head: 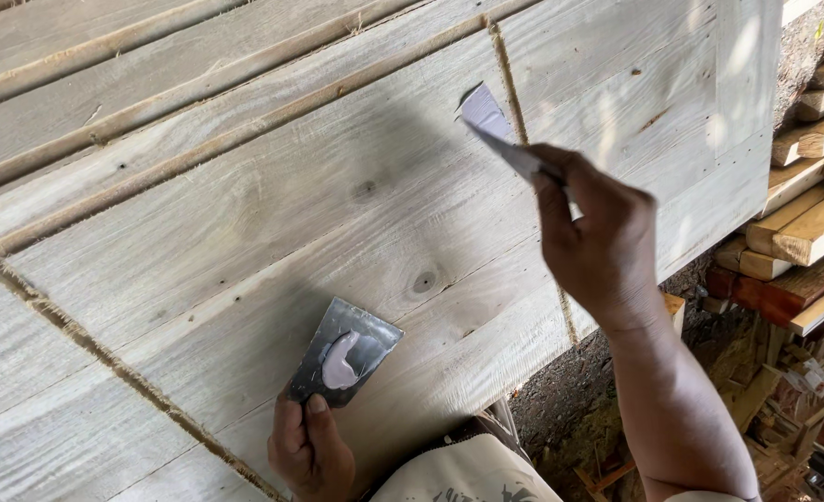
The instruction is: The person mixes a white filler in a can, then uses two putty knives to transfer and spread the filler onto a wooden plank, smoothing it into gaps and surface imperfections.
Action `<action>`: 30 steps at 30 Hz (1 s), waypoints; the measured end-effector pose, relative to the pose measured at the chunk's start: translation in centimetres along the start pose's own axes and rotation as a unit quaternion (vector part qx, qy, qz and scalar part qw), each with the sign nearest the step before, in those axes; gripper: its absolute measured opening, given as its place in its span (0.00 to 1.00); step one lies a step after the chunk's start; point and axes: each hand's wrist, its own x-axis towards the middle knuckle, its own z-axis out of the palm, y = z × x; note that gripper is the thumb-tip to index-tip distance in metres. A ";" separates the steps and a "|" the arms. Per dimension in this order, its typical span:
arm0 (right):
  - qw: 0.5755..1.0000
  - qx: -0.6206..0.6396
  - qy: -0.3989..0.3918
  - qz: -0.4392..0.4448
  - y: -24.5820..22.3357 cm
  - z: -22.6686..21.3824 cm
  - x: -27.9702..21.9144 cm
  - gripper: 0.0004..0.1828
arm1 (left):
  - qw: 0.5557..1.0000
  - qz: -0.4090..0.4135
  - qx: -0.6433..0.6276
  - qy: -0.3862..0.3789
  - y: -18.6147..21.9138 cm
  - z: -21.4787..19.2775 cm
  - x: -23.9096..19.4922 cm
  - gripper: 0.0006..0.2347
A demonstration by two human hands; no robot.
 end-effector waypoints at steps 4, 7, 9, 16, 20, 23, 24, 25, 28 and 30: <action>0.997 -0.050 0.028 -0.052 2.7 -0.6 2.9 0.06 | 0.999 -0.041 0.013 -0.019 -1.0 -0.6 -0.3 0.08; 0.997 -0.073 0.004 -0.016 3.0 0.7 4.1 0.06 | 1.000 -0.015 -0.001 -0.012 -1.4 -0.4 -0.1 0.08; 0.995 -0.067 0.022 -0.072 2.1 1.7 4.0 0.05 | 1.000 -0.015 -0.009 -0.012 -1.4 -0.4 -0.4 0.08; 0.991 0.010 -0.072 -0.113 -0.1 0.7 1.5 0.11 | 1.000 -0.022 -0.011 -0.012 -0.9 -0.3 -0.2 0.08; 0.980 0.109 -0.087 -0.139 0.9 -2.2 -2.6 0.12 | 0.998 -0.057 -0.008 -0.011 -0.4 -0.5 0.0 0.08; 0.972 0.211 -0.104 0.003 2.5 -4.4 -7.4 0.13 | 0.998 -0.047 -0.044 -0.013 0.8 -0.5 -0.2 0.08; 0.965 0.240 -0.091 0.061 3.3 -4.3 -8.9 0.13 | 0.997 -0.026 -0.064 -0.019 1.0 -0.3 0.3 0.09; 0.953 0.270 -0.076 0.117 4.5 -4.2 -10.2 0.14 | 0.993 -0.053 -0.105 -0.019 1.1 0.0 0.9 0.09; 0.781 0.579 0.041 0.230 8.8 -4.5 -14.3 0.12 | 0.969 -0.128 -0.210 -0.007 1.5 -0.1 1.5 0.10; 0.733 0.614 0.100 0.274 12.1 -5.5 -16.2 0.11 | 0.950 -0.142 -0.277 0.003 1.4 0.3 2.0 0.08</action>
